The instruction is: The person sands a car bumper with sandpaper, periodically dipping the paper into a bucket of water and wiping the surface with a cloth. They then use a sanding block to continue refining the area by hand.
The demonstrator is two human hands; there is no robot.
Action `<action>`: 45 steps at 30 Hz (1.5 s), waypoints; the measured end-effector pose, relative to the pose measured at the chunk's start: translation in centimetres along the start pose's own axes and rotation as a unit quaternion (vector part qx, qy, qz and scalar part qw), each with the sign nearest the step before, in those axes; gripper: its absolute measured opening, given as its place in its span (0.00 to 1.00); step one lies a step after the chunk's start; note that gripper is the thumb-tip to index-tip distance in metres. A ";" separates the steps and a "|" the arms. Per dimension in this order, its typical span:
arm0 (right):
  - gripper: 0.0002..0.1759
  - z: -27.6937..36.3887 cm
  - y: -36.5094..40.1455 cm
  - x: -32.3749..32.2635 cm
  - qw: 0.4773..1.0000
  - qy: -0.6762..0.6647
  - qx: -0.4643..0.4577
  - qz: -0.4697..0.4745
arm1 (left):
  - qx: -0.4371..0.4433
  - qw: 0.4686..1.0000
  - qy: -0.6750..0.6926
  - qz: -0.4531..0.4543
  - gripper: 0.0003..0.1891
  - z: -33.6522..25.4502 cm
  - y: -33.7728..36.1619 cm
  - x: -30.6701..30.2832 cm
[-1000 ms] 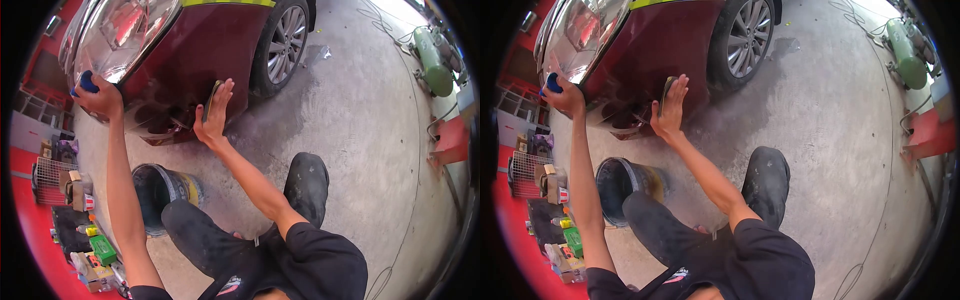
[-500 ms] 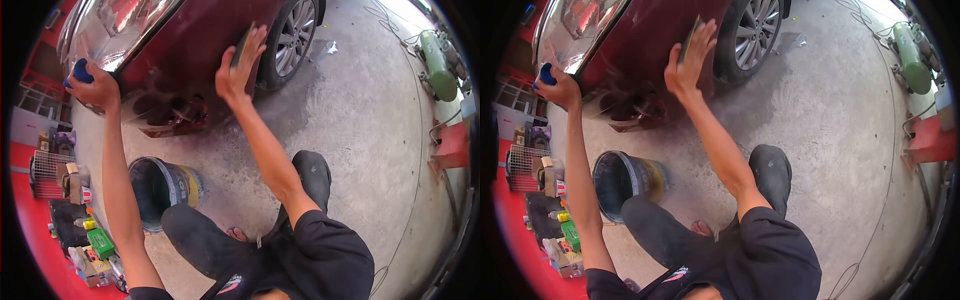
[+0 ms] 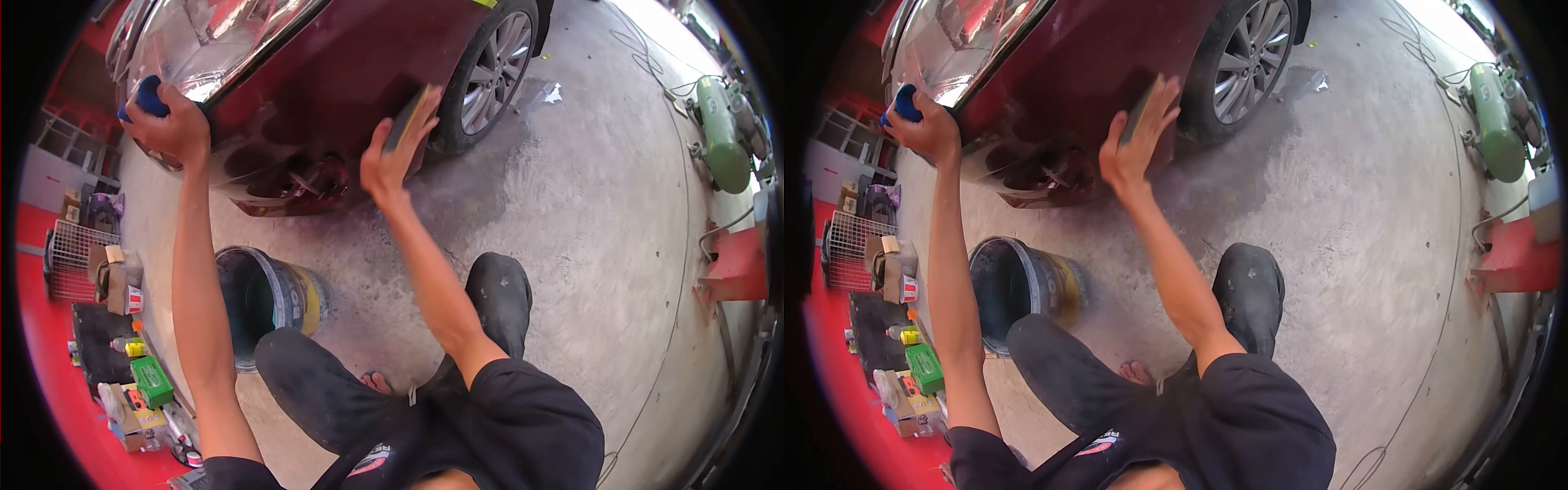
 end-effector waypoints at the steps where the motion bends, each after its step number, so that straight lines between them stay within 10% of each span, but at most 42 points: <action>1: 0.44 -1.8 5.0 0.6 0.999 0.018 0.027 0.022 | 0.005 1.000 -0.001 -0.002 0.16 0.1 0.2 0.0; 8: 0.43 1.9 -5.9 0.5 0.999 0.045 -0.012 -0.016 | -0.001 1.000 0.014 -0.015 0.15 0.7 0.4 0.6; 14: 0.43 -2.8 6.7 0.0 0.993 0.089 -0.023 0.071 | 0.025 0.999 -0.021 -0.024 0.16 0.3 0.2 0.2; 20: 0.42 1.3 -4.6 -0.8 0.999 0.032 -0.009 0.022 | 0.020 0.999 -0.014 -0.021 0.16 0.6 0.5 0.3; 24: 0.44 -1.7 8.0 0.8 0.995 0.046 0.023 0.087 | 0.021 0.999 -0.012 -0.029 0.15 0.2 0.2 0.2; 29: 0.43 5.2 -6.2 1.2 0.997 0.052 -0.052 -0.002 | 0.033 0.999 0.010 -0.021 0.15 0.3 0.0 0.2; 36: 0.42 7.7 5.1 3.1 0.990 0.082 -0.088 0.071 | 0.020 0.999 -0.007 -0.034 0.15 -0.1 0.1 0.1; 42: 0.42 10.4 -9.0 2.6 0.998 0.028 -0.003 -0.052 | 0.015 1.000 0.000 -0.021 0.15 0.1 0.3 0.1; 45: 0.41 11.2 -0.6 4.3 0.995 0.049 -0.085 0.005 | 0.009 0.999 0.001 -0.036 0.14 -0.7 -0.1 0.0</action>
Point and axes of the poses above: each hand's wrist, its own y-axis away from the middle knuckle, its own x-axis out of the palm, z = x × y, the point moved 4 cm from there along -y, towards the middle knuckle, and after that the axes turned 10 degrees about x, right-handed, at the moved point
